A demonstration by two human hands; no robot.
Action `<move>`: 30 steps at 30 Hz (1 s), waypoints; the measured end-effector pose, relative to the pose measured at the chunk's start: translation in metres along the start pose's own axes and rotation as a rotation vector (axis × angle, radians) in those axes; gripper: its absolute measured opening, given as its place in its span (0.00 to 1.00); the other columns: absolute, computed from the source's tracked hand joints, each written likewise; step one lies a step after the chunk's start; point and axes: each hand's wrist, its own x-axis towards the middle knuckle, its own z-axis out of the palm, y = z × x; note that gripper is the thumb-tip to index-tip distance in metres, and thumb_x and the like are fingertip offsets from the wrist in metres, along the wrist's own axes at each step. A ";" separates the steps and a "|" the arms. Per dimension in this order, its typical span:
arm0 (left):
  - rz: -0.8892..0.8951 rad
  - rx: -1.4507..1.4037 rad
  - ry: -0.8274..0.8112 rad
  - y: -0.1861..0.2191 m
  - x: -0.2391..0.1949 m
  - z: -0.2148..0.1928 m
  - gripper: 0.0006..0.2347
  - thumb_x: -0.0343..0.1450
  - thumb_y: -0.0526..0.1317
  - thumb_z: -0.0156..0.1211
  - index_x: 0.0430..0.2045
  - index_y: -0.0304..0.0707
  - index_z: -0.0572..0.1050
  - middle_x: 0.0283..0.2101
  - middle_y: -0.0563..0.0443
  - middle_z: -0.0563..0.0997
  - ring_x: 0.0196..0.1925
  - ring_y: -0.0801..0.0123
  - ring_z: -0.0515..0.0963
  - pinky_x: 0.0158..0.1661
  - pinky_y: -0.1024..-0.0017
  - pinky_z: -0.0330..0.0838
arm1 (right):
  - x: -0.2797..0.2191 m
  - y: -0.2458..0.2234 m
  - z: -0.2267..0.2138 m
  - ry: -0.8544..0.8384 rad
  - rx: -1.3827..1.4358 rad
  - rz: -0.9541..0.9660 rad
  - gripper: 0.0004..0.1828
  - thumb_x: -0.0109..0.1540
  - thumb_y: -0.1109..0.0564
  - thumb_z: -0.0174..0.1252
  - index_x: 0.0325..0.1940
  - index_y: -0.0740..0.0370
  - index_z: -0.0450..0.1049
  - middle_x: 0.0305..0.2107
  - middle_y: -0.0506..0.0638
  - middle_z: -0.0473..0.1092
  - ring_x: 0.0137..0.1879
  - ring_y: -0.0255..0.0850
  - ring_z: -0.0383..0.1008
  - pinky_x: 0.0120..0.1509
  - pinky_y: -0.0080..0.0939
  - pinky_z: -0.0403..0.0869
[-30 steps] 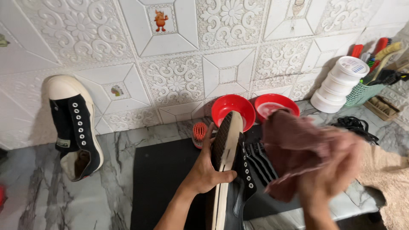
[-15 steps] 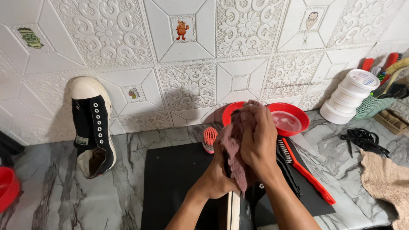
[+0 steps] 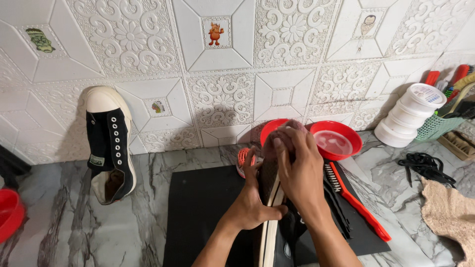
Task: The person scrubs the white rubber sole of a black canvas shoe using a brush dipped in soapy water from a red bowl. They then wipe the sole with a cloth and continue scrubbing the shoe's side and sole with the brush.
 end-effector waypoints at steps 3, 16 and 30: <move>-0.009 -0.022 0.026 -0.005 0.002 0.006 0.58 0.59 0.29 0.70 0.72 0.43 0.21 0.71 0.41 0.57 0.72 0.65 0.64 0.67 0.70 0.60 | -0.015 0.001 -0.003 0.128 -0.158 0.001 0.11 0.68 0.53 0.53 0.53 0.57 0.74 0.54 0.55 0.74 0.59 0.52 0.73 0.53 0.52 0.74; 0.042 0.241 0.015 -0.040 0.001 -0.013 0.39 0.66 0.42 0.65 0.67 0.43 0.44 0.70 0.35 0.39 0.76 0.51 0.51 0.75 0.58 0.31 | -0.103 -0.003 -0.011 0.017 -0.155 -0.169 0.10 0.65 0.59 0.54 0.48 0.52 0.78 0.50 0.51 0.75 0.53 0.47 0.77 0.61 0.43 0.73; -0.111 -0.168 0.106 -0.021 0.005 -0.006 0.55 0.57 0.43 0.72 0.73 0.56 0.31 0.60 0.41 0.62 0.58 0.55 0.73 0.54 0.60 0.76 | -0.034 0.074 -0.173 -0.042 1.309 1.288 0.09 0.65 0.52 0.50 0.33 0.54 0.60 0.28 0.48 0.61 0.32 0.36 0.62 0.36 0.33 0.62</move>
